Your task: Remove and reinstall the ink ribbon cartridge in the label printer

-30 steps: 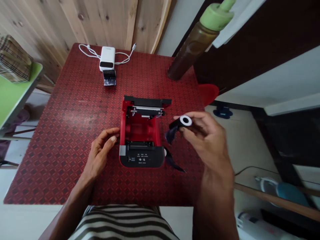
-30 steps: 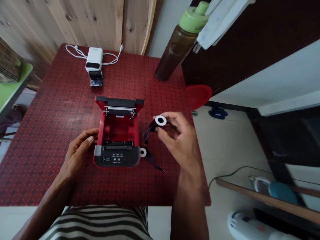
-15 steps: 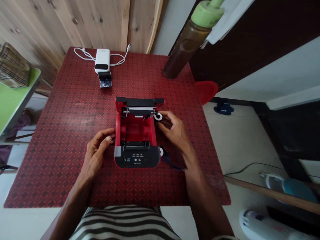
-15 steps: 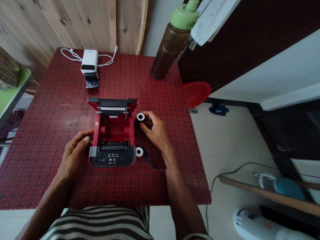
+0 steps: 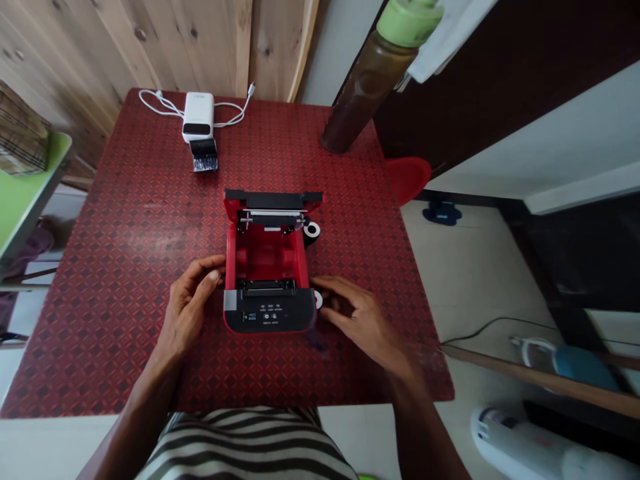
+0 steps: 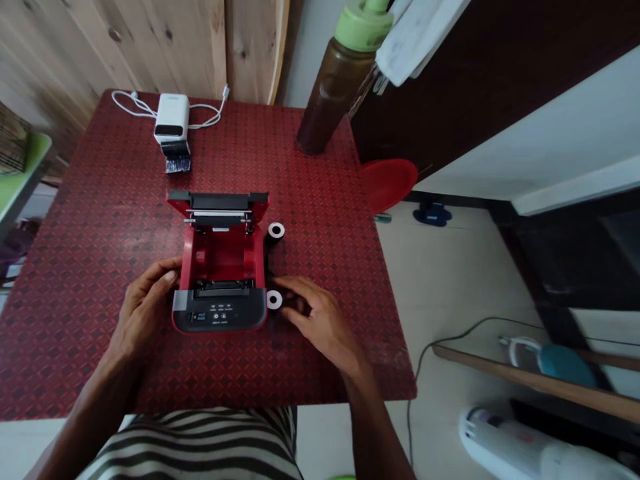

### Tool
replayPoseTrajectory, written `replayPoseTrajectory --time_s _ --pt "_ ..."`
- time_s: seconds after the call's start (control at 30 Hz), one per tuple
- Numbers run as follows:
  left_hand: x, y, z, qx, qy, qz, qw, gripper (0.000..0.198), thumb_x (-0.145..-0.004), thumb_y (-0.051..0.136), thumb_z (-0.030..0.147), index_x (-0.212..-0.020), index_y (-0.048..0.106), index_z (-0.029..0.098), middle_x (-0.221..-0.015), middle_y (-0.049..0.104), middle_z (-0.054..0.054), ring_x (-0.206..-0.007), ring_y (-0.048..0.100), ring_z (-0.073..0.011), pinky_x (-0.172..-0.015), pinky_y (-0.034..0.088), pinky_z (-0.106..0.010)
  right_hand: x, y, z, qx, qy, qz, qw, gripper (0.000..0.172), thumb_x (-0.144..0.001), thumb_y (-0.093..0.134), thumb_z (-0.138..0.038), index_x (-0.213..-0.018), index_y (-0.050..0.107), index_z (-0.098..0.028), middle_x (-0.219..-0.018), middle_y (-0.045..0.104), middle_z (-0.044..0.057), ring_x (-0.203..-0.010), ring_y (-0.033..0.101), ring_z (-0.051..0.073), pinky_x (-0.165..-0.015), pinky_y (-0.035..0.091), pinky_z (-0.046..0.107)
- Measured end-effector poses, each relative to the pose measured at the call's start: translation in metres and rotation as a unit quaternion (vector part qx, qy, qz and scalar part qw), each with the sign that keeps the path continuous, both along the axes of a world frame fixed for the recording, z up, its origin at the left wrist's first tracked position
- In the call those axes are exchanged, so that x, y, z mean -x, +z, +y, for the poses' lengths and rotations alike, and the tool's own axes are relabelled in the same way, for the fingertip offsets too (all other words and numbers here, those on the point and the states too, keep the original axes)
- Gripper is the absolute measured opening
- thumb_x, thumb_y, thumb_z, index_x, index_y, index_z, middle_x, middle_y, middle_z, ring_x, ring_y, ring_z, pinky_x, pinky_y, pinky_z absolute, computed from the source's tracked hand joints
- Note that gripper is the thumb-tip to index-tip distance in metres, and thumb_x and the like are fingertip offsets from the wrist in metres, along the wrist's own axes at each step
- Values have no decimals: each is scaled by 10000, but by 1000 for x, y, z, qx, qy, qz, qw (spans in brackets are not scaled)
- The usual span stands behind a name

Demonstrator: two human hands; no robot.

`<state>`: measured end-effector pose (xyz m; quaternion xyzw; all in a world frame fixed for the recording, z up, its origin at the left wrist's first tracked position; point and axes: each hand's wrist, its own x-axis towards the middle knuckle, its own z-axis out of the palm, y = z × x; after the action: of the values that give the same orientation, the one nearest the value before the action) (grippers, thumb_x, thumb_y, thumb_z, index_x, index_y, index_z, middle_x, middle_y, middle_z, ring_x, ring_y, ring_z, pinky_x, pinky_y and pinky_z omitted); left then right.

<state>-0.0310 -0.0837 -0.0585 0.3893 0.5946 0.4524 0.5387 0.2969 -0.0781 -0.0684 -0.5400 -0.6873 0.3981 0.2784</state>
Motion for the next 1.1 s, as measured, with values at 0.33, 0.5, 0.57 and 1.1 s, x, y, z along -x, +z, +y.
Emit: replayPoseTrajectory --time_s 0.33,0.5,0.57,1.1 --pt "2 2 0 -23 -5 -17 1000 498 -1028 785 627 -1336 815 237 -1225 878 -90 -1249 805 -328 -1055 616 -442 37 -8 -18 -23 -104 15 994 211 -925 705 -240 -1121 780 -268 -1024 846 34 -859 759 218 -798 600 357" --pt "2 1 0 -27 -17 0 999 495 -1028 777 615 -1334 812 227 -1222 877 -88 -1188 816 -314 -1078 600 -451 28 3 -39 -14 -106 -8 994 237 -929 726 -268 -1160 779 -273 -1104 862 45 -956 808 245 -847 630 383" --pt "2 2 0 -16 -16 -6 1000 507 -1031 768 617 -1346 805 222 -1201 876 -91 -1206 808 -324 -1082 591 -455 14 20 -49 -1 -93 -23 995 248 -956 747 -281 -1203 775 -287 -1140 868 43 -994 826 249 -861 641 381" --pt "2 3 -1 -23 -26 -6 999 490 -1029 750 601 -1332 809 220 -1333 846 -120 -1274 770 -348 -1121 552 -483 109 93 48 -200 175 -315 911 357 -1037 593 50 -1283 792 -115 -1198 842 156 -1140 757 312 -1079 642 483"
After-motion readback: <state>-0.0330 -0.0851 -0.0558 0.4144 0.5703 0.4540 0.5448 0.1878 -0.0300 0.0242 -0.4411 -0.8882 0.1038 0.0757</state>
